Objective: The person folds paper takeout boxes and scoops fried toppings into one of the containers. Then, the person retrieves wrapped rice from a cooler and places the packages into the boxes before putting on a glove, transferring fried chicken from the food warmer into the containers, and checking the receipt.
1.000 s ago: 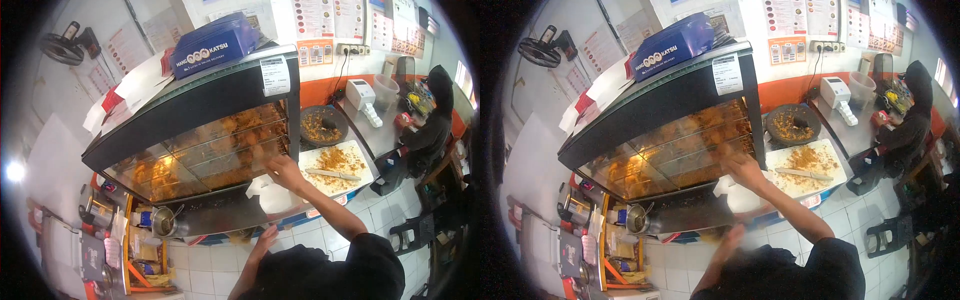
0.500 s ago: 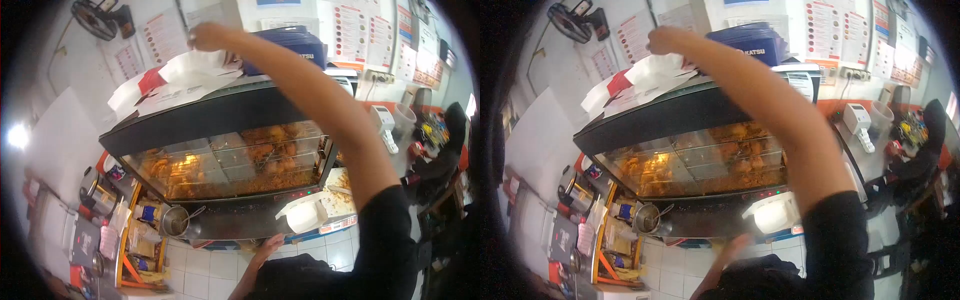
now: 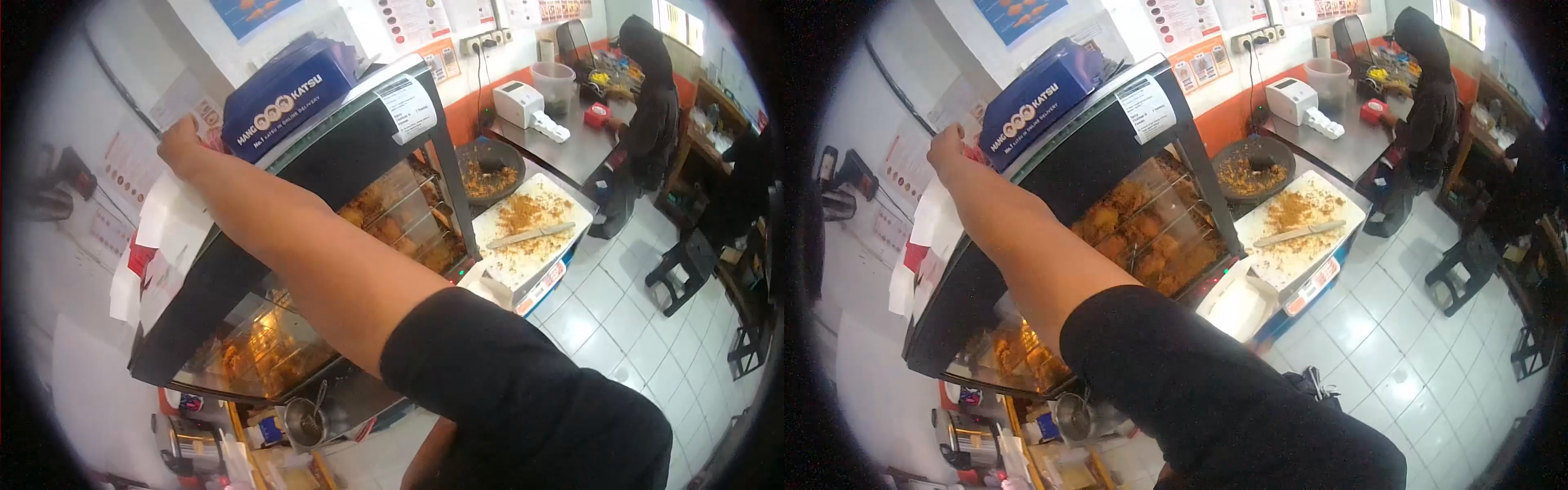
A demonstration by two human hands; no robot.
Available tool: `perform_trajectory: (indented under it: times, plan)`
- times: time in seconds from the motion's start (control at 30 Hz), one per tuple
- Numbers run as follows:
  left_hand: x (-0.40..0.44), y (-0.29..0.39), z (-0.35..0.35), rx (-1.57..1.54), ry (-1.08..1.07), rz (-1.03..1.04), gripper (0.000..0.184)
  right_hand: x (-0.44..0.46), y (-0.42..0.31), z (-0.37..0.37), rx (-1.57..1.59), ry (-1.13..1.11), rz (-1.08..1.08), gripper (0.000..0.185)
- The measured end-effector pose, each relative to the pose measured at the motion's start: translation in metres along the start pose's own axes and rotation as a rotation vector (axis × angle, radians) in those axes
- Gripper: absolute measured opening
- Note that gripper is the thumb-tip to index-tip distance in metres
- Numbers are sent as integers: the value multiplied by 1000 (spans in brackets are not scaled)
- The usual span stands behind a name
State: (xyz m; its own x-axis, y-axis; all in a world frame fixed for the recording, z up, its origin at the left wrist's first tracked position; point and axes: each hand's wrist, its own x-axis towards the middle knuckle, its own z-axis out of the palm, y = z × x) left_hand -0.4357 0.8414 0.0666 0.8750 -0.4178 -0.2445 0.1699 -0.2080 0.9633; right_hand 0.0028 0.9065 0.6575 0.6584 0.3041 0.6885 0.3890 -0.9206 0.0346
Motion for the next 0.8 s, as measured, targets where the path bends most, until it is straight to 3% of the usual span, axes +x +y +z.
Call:
perform_trajectory:
  times: [0.03, 0.17, 0.33, 0.53, 0.67, 0.73, 0.8]
  plan:
    - [1, 1, 0, 4, -3, 1, 49, -1, 5, -5, 117, 27, 55, 28]
    - [-3, 1, 0, 11, -13, 8, 48, 4, 9, -22, 163, 11, 82, 25]
    - [-7, 0, 6, 1, -8, 7, 48, -18, 12, -52, 67, 208, 101, 22]
    - [-3, 3, 23, -23, 5, 22, 48, -10, 20, -61, 255, 219, 96, 20]
    - [6, 13, 34, -94, 22, 47, 48, -17, 19, -108, 270, 201, -11, 16]
    - [11, 29, 37, -144, 37, 75, 48, -37, 19, -144, 199, 331, -224, 16]
    - [9, 54, 28, -232, 84, 142, 48, -43, 9, -165, 320, 432, -258, 17]
